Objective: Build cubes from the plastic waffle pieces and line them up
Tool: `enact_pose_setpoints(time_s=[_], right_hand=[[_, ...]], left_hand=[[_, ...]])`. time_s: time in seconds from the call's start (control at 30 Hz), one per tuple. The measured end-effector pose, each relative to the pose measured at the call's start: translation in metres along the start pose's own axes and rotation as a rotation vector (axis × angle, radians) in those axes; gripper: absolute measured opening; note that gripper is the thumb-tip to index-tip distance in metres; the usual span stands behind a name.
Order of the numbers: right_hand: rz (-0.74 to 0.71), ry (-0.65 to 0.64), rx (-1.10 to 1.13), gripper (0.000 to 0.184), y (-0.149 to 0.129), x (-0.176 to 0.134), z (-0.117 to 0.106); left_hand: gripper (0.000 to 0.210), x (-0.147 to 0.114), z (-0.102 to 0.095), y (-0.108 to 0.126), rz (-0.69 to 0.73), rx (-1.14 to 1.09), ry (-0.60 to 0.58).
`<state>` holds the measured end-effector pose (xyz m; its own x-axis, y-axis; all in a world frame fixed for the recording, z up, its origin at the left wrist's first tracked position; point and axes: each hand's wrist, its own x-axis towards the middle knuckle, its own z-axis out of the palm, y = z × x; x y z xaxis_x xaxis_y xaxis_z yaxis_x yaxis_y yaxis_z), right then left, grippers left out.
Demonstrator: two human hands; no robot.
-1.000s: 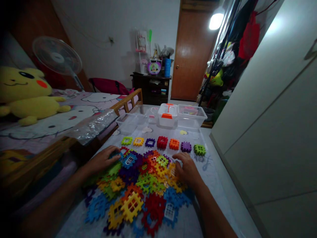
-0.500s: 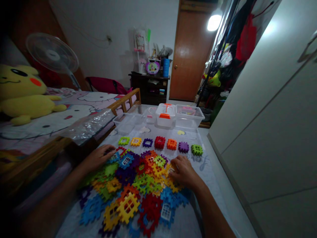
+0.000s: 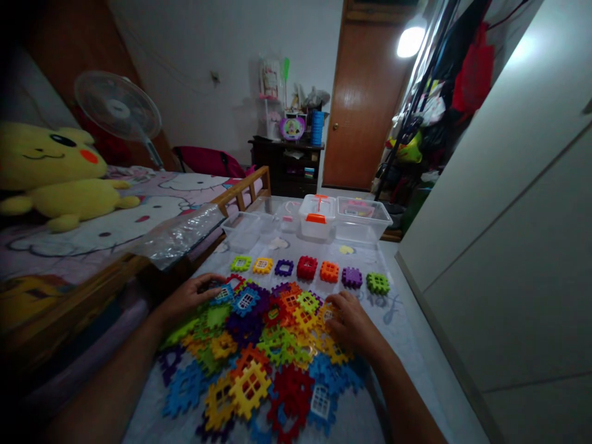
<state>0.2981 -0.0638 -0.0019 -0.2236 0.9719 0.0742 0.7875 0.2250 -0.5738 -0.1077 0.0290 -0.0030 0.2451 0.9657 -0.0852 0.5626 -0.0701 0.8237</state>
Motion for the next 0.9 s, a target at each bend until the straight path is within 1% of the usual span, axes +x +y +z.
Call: enact_pose_setpoints(time_s=[0.1, 0.2, 0.3, 0.4, 0.5, 0.6, 0.7, 0.77, 0.83, 0.9], right_hand=[[0.011, 0.008, 0.014, 0.035, 0.002, 0.001, 0.001], [0.018, -0.027, 0.018, 0.025, 0.002, 0.001, 0.001], [-0.001, -0.008, 0.032, 0.016, 0.001, 0.001, 0.000], [-0.022, -0.007, 0.023, 0.011, 0.002, 0.002, 0.000], [-0.017, -0.023, -0.001, 0.012, 0.003, 0.003, 0.000], [-0.018, 0.000, -0.044, 0.013, 0.002, 0.003, 0.001], [-0.015, 0.016, -0.119, 0.011, 0.001, 0.003, 0.001], [0.001, 0.001, -0.147, 0.012, 0.000, 0.004, 0.001], [0.007, -0.012, -0.138, 0.014, 0.000, 0.004, 0.001], [0.000, 0.003, -0.105, 0.013, 0.001, 0.005, 0.000]], left_hand=[[0.058, 0.000, -0.002, 0.000, -0.002, 0.012, 0.005], [0.059, -0.001, -0.004, 0.001, -0.010, -0.019, -0.005], [0.059, -0.003, -0.003, 0.002, -0.028, -0.082, -0.036], [0.058, -0.003, -0.002, 0.002, -0.033, -0.084, -0.028], [0.055, -0.002, -0.001, 0.001, -0.051, -0.059, -0.006], [0.053, 0.000, -0.001, -0.001, -0.056, -0.027, 0.003], [0.055, 0.002, 0.000, -0.006, -0.051, -0.003, 0.004], [0.056, 0.002, 0.001, -0.008, -0.049, 0.000, 0.012], [0.056, 0.003, 0.002, -0.009, -0.038, -0.003, 0.025], [0.055, 0.002, 0.002, -0.009, -0.025, 0.006, 0.040]])
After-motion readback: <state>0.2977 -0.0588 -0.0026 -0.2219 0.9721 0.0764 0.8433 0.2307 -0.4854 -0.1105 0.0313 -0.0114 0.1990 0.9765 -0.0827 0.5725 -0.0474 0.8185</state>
